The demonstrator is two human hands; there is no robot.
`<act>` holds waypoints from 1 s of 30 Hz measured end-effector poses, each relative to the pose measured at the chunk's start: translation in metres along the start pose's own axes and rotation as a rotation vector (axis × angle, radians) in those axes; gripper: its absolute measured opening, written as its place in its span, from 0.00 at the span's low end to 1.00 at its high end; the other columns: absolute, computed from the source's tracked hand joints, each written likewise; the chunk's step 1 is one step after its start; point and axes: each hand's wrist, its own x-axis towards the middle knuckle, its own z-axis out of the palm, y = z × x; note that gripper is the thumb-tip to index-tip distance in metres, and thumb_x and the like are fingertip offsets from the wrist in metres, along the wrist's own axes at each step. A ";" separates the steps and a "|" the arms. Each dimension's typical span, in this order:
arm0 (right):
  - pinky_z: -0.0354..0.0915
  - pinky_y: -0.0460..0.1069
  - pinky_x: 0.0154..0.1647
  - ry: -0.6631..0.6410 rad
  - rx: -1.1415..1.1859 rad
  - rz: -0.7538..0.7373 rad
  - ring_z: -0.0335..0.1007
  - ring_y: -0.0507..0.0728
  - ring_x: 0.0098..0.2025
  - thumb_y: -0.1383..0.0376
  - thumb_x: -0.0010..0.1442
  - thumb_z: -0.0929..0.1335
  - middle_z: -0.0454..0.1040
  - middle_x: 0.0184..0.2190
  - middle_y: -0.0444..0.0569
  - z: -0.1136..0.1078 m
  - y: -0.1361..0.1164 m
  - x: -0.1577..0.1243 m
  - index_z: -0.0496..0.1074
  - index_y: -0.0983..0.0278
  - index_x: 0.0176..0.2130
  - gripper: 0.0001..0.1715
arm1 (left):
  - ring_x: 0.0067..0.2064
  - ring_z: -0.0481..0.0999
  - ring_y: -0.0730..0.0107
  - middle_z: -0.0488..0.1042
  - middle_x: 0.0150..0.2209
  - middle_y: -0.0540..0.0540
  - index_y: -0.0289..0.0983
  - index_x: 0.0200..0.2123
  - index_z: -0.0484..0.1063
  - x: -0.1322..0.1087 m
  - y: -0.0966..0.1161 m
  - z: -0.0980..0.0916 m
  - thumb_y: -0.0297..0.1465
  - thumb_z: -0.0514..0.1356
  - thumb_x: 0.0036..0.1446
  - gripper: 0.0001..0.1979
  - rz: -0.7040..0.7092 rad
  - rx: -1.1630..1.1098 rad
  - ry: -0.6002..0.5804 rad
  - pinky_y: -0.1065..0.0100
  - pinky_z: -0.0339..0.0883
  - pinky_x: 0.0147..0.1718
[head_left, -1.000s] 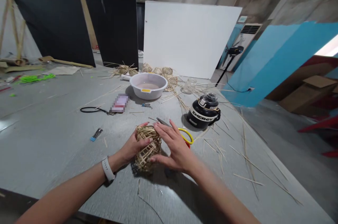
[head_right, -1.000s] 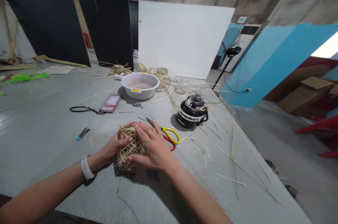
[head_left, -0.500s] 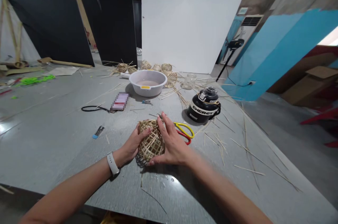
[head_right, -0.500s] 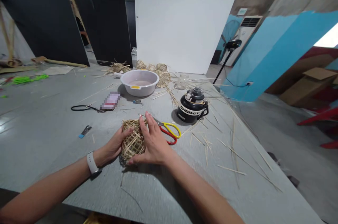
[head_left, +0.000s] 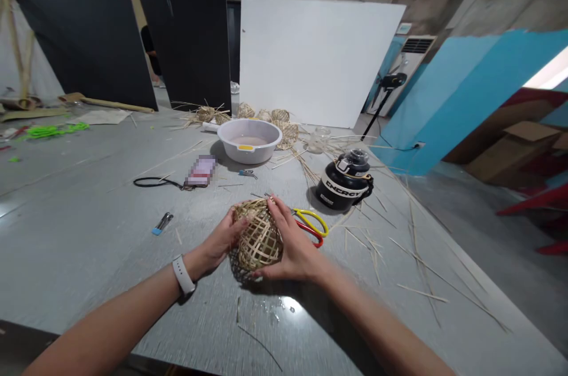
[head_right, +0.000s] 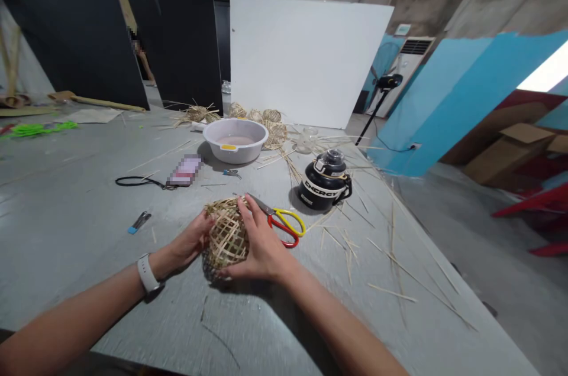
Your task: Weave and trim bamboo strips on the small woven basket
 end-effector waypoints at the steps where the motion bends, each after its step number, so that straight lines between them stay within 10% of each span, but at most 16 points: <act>1: 0.48 0.66 0.68 0.005 0.001 -0.007 0.35 0.72 0.73 0.51 0.38 0.80 0.34 0.72 0.63 -0.001 0.001 0.000 0.29 0.58 0.71 0.82 | 0.54 0.75 0.52 0.74 0.57 0.40 0.42 0.56 0.67 0.001 0.004 -0.003 0.48 0.67 0.52 0.32 -0.022 -0.012 -0.010 0.58 0.72 0.47; 5: 0.49 0.67 0.68 0.004 -0.049 -0.076 0.35 0.72 0.72 0.53 0.39 0.79 0.34 0.72 0.62 0.001 0.003 -0.001 0.31 0.57 0.71 0.78 | 0.52 0.77 0.52 0.75 0.54 0.37 0.38 0.55 0.70 0.001 0.018 -0.007 0.56 0.58 0.55 0.33 -0.106 -0.015 -0.010 0.59 0.73 0.43; 11: 0.52 0.69 0.66 0.079 0.040 -0.125 0.30 0.72 0.73 0.58 0.47 0.76 0.26 0.73 0.57 0.003 -0.004 -0.005 0.28 0.55 0.71 0.71 | 0.48 0.79 0.54 0.77 0.50 0.38 0.41 0.62 0.60 0.001 0.014 -0.004 0.46 0.67 0.52 0.38 0.148 0.113 0.034 0.59 0.71 0.46; 17: 0.63 0.67 0.63 0.169 0.169 -0.104 0.45 0.67 0.71 0.68 0.54 0.67 0.41 0.73 0.49 0.007 -0.005 -0.007 0.29 0.49 0.70 0.60 | 0.55 0.74 0.50 0.75 0.55 0.37 0.40 0.60 0.64 0.000 0.013 -0.010 0.43 0.71 0.47 0.39 0.362 0.238 -0.050 0.55 0.66 0.56; 30: 0.71 0.65 0.56 0.264 0.257 -0.013 0.58 0.67 0.64 0.66 0.56 0.68 0.56 0.65 0.54 0.023 -0.001 -0.005 0.30 0.45 0.70 0.58 | 0.59 0.71 0.49 0.68 0.60 0.36 0.43 0.64 0.53 -0.003 0.010 -0.007 0.40 0.69 0.50 0.42 0.360 0.245 -0.055 0.51 0.63 0.59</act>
